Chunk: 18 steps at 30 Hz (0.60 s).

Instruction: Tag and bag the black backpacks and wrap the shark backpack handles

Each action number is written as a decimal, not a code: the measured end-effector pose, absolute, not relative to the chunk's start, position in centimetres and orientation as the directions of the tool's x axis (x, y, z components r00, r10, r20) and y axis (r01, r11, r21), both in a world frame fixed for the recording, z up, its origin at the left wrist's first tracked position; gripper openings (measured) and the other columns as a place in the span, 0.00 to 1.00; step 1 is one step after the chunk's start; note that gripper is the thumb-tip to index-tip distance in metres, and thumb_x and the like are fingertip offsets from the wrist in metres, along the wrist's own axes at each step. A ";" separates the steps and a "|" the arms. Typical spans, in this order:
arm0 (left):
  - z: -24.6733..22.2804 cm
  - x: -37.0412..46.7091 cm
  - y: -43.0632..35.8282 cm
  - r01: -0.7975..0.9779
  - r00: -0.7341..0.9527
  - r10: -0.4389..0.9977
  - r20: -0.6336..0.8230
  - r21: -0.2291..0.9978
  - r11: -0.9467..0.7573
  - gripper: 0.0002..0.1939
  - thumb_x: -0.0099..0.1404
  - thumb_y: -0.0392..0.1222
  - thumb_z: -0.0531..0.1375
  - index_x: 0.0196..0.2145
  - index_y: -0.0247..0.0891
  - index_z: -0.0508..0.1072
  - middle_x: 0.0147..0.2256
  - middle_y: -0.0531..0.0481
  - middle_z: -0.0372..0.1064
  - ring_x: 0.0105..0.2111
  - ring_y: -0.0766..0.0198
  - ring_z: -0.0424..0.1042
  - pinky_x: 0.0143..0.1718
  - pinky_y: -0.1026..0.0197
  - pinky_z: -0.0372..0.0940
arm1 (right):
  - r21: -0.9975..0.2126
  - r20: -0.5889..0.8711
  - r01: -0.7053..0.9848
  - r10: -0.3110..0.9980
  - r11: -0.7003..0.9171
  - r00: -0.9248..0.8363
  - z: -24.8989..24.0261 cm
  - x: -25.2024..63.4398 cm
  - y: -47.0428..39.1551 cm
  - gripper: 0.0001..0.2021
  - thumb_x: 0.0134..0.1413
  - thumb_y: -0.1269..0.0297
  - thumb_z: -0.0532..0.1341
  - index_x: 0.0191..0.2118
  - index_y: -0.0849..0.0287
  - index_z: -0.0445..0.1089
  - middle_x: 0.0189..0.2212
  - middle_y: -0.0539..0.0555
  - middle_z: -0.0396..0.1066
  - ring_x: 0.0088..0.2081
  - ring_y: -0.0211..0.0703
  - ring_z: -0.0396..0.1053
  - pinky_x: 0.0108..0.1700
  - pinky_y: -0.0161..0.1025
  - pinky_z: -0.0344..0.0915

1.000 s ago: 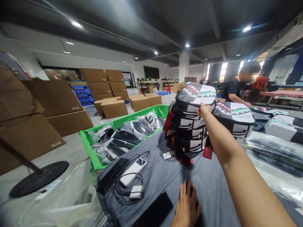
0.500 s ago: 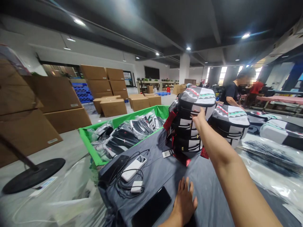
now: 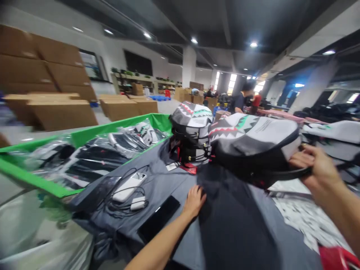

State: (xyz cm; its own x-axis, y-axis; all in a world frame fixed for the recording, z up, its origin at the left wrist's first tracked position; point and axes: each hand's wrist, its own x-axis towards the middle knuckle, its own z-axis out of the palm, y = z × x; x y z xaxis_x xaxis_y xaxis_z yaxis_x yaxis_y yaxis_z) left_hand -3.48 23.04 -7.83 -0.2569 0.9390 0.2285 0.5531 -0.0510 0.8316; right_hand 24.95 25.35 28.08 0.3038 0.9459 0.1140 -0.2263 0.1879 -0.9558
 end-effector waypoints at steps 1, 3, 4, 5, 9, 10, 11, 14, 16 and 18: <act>-7.6 -3.0 22.7 0.485 -0.229 0.951 0.209 0.871 -0.075 0.18 0.69 0.47 0.53 0.52 0.39 0.73 0.56 0.40 0.70 0.62 0.47 0.63 0.66 0.40 0.54 | -0.957 0.049 -0.269 0.977 0.105 0.209 25.3 25.1 22.4 0.21 0.48 0.64 0.68 0.17 0.52 0.53 0.12 0.43 0.44 0.14 0.27 0.42 0.16 0.33 0.39; -7.0 -1.5 21.4 0.326 -0.160 0.978 0.136 0.942 -0.077 0.23 0.74 0.50 0.43 0.57 0.40 0.68 0.53 0.40 0.72 0.53 0.53 0.72 0.58 0.45 0.65 | -0.950 -0.088 -0.310 0.984 -0.036 0.156 19.2 24.8 16.8 0.22 0.36 0.62 0.74 0.20 0.52 0.55 0.14 0.42 0.47 0.15 0.30 0.44 0.13 0.32 0.45; -6.6 -0.8 20.6 0.205 -0.139 0.987 0.083 0.977 -0.053 0.27 0.75 0.52 0.39 0.61 0.41 0.64 0.53 0.40 0.72 0.50 0.55 0.74 0.52 0.48 0.69 | -0.942 -0.151 -0.322 0.977 -0.095 0.153 16.3 24.4 14.3 0.23 0.39 0.59 0.73 0.21 0.52 0.54 0.15 0.41 0.47 0.15 0.30 0.45 0.14 0.31 0.48; -6.1 -0.2 19.6 0.043 -0.128 0.992 0.019 0.999 -0.014 0.29 0.75 0.54 0.37 0.64 0.42 0.60 0.54 0.40 0.72 0.48 0.56 0.75 0.48 0.50 0.71 | -0.927 -0.182 -0.360 0.967 -0.109 0.177 13.5 24.0 12.1 0.23 0.42 0.57 0.71 0.22 0.53 0.53 0.16 0.41 0.47 0.15 0.30 0.46 0.14 0.31 0.50; -2.7 0.6 16.3 -0.216 -0.138 0.982 -0.127 0.972 0.095 0.31 0.69 0.60 0.50 0.66 0.50 0.56 0.62 0.44 0.64 0.58 0.54 0.68 0.48 0.53 0.70 | -0.776 -0.458 -0.588 0.844 -0.227 0.278 5.0 22.1 5.9 0.19 0.50 0.61 0.64 0.23 0.54 0.49 0.15 0.41 0.49 0.17 0.31 0.53 0.22 0.32 0.61; -1.6 0.6 15.8 -0.070 -0.135 0.988 -0.073 0.995 0.064 0.32 0.67 0.60 0.53 0.66 0.49 0.58 0.62 0.44 0.63 0.59 0.51 0.67 0.51 0.49 0.69 | -0.730 -0.533 -0.622 0.807 -0.284 0.256 3.5 21.6 4.8 0.17 0.51 0.62 0.63 0.23 0.54 0.50 0.15 0.41 0.51 0.18 0.32 0.55 0.24 0.32 0.62; -0.5 0.6 15.2 0.127 -0.124 0.992 0.030 0.992 -0.014 0.32 0.66 0.59 0.55 0.64 0.47 0.61 0.62 0.43 0.63 0.60 0.49 0.65 0.55 0.45 0.66 | -0.691 -0.585 -0.641 0.779 -0.335 0.224 2.2 21.3 3.9 0.16 0.52 0.62 0.62 0.23 0.54 0.52 0.15 0.42 0.52 0.18 0.32 0.57 0.25 0.32 0.63; 1.9 1.1 12.6 0.627 0.101 0.867 0.488 0.646 -0.436 0.27 0.66 0.53 0.59 0.59 0.41 0.68 0.60 0.40 0.66 0.61 0.44 0.62 0.62 0.37 0.56 | -0.660 -0.593 -0.621 0.801 -0.423 0.084 -0.5 21.3 1.7 0.16 0.51 0.54 0.64 0.26 0.55 0.56 0.16 0.42 0.59 0.20 0.34 0.61 0.31 0.35 0.66; 2.1 2.0 10.0 0.595 0.408 0.608 0.681 0.306 -0.743 0.22 0.68 0.43 0.59 0.59 0.40 0.68 0.54 0.41 0.73 0.56 0.50 0.68 0.61 0.45 0.59 | -0.743 -0.489 -0.500 0.871 -0.446 -0.050 -1.2 22.8 0.7 0.20 0.51 0.44 0.64 0.28 0.55 0.60 0.20 0.44 0.64 0.23 0.36 0.64 0.33 0.37 0.66; 0.9 3.1 7.3 0.378 0.606 0.311 0.732 0.079 -0.922 0.18 0.69 0.36 0.57 0.56 0.40 0.71 0.43 0.46 0.78 0.47 0.58 0.75 0.60 0.53 0.60 | -0.888 -0.354 -0.220 0.906 -0.403 -0.232 -1.0 25.9 0.0 0.23 0.53 0.39 0.62 0.30 0.57 0.66 0.24 0.47 0.70 0.27 0.37 0.67 0.35 0.37 0.65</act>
State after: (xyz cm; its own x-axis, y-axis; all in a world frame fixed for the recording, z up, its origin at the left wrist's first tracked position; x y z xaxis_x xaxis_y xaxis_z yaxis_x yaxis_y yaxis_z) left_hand 3.08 7.32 0.94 0.6065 0.3114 0.7316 0.3781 -0.9224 0.0792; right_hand 25.93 0.01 -0.99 -0.2318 0.9061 -0.3539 -0.2196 -0.4031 -0.8884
